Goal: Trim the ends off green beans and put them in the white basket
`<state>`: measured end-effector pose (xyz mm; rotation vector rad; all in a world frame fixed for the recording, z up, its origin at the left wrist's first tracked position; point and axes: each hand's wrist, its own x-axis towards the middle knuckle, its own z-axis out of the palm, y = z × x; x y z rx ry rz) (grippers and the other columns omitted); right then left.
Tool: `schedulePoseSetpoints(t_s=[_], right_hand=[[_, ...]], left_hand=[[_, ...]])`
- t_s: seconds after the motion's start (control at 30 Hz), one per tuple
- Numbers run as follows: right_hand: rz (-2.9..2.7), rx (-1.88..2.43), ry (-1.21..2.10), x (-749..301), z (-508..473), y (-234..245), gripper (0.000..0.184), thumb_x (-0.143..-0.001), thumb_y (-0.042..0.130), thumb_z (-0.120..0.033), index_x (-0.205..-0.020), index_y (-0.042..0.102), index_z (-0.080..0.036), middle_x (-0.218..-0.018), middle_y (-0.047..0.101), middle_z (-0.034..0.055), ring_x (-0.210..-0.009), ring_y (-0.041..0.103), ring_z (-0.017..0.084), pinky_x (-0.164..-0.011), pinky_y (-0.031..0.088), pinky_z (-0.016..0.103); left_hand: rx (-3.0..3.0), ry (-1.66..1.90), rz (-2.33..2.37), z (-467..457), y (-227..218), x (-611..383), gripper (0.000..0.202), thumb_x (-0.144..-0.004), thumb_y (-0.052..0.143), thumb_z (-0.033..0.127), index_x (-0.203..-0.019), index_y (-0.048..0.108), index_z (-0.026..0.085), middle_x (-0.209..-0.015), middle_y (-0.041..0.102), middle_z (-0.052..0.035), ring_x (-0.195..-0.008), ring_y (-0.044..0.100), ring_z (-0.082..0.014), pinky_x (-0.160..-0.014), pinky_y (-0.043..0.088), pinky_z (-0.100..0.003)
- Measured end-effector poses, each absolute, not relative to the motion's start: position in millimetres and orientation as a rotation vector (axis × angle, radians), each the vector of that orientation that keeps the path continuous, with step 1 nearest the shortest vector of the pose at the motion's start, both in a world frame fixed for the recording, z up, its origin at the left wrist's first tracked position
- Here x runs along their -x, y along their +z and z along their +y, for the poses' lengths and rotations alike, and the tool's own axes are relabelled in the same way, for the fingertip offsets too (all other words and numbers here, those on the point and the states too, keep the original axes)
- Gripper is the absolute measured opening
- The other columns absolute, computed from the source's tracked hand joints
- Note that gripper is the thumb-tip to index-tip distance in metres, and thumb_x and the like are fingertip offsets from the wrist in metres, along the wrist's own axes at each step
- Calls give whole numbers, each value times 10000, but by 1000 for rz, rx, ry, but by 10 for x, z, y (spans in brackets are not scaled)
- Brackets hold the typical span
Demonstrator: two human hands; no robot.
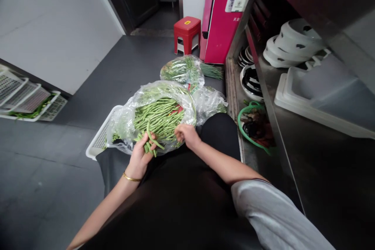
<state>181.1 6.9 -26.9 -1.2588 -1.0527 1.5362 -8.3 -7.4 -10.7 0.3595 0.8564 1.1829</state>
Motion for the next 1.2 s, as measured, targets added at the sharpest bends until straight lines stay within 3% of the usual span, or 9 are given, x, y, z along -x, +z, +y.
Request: schedulePoseSetpoints(t_s=[0.13,0.23,0.3,0.4,0.57,0.73,0.97,1.1,1.2], right_hand=[[-1252,1074,1900,-1992,42,-174,269,-730,598,-411,-678,625,-148,-535,607,1,-423,526,102,-415,403,210],[-1380,1121,2238,-1957,126,-172,373,-710,636,-497,-766,636,-129,-504,603,-9,-344,477,74,-337,342,176],[-1103,1096,2195,-1855,252,-180,407,-744,587,-539,-796,608,-135,-492,576,-30,-317,423,53,-313,315,168],[-806,954,2066,-1695,422,-163,311,-701,673,-430,-709,542,-148,-451,490,-73,-317,359,33,-309,300,159],[-863,882,2070,-1669,393,-83,322,-661,719,-397,-711,521,-147,-485,525,-50,-354,420,61,-307,354,181],[-835,905,2100,-1756,424,-81,403,-654,731,-393,-632,386,-187,-404,362,-116,-312,338,37,-290,319,160],[-1036,1112,1755,-1800,456,-69,354,-718,626,-471,-704,411,-190,-479,512,-63,-362,466,72,-343,376,184],[-1598,969,1344,-1791,46,280,271,-793,569,-425,-735,451,-188,-612,574,-9,-565,573,109,-527,463,224],[-1787,864,1380,-1720,-141,363,287,-787,575,-440,-723,464,-183,-657,597,17,-634,594,125,-593,482,247]], left_hand=[[-344,1005,857,-117,-163,108,218,-659,741,275,-724,603,118,-619,559,-1,-439,411,-35,-352,285,-140],[-433,847,886,-143,-149,82,225,-659,743,268,-750,618,104,-611,579,-19,-439,436,-48,-347,272,-145],[-503,762,904,-160,-113,60,237,-652,749,256,-785,633,97,-639,609,-41,-458,470,-63,-346,263,-146],[-598,754,901,-188,-69,64,246,-641,758,260,-791,641,104,-696,639,-60,-491,505,-78,-355,269,-150],[-808,741,887,-218,-95,111,252,-700,719,321,-777,649,92,-575,600,-34,-402,405,-39,-362,247,-154],[-785,665,878,-203,-74,90,257,-697,711,337,-737,655,89,-581,605,-40,-384,396,-34,-342,236,-156],[-734,611,975,-189,-46,129,177,-665,685,260,-678,661,85,-506,606,-47,-333,424,-58,-315,248,-170],[-636,666,1155,-119,-234,126,166,-627,678,240,-575,634,88,-427,556,-32,-307,416,-70,-296,234,-182],[-579,742,1211,-55,-315,125,207,-629,689,279,-545,605,110,-418,529,-5,-310,396,-60,-306,261,-182]])
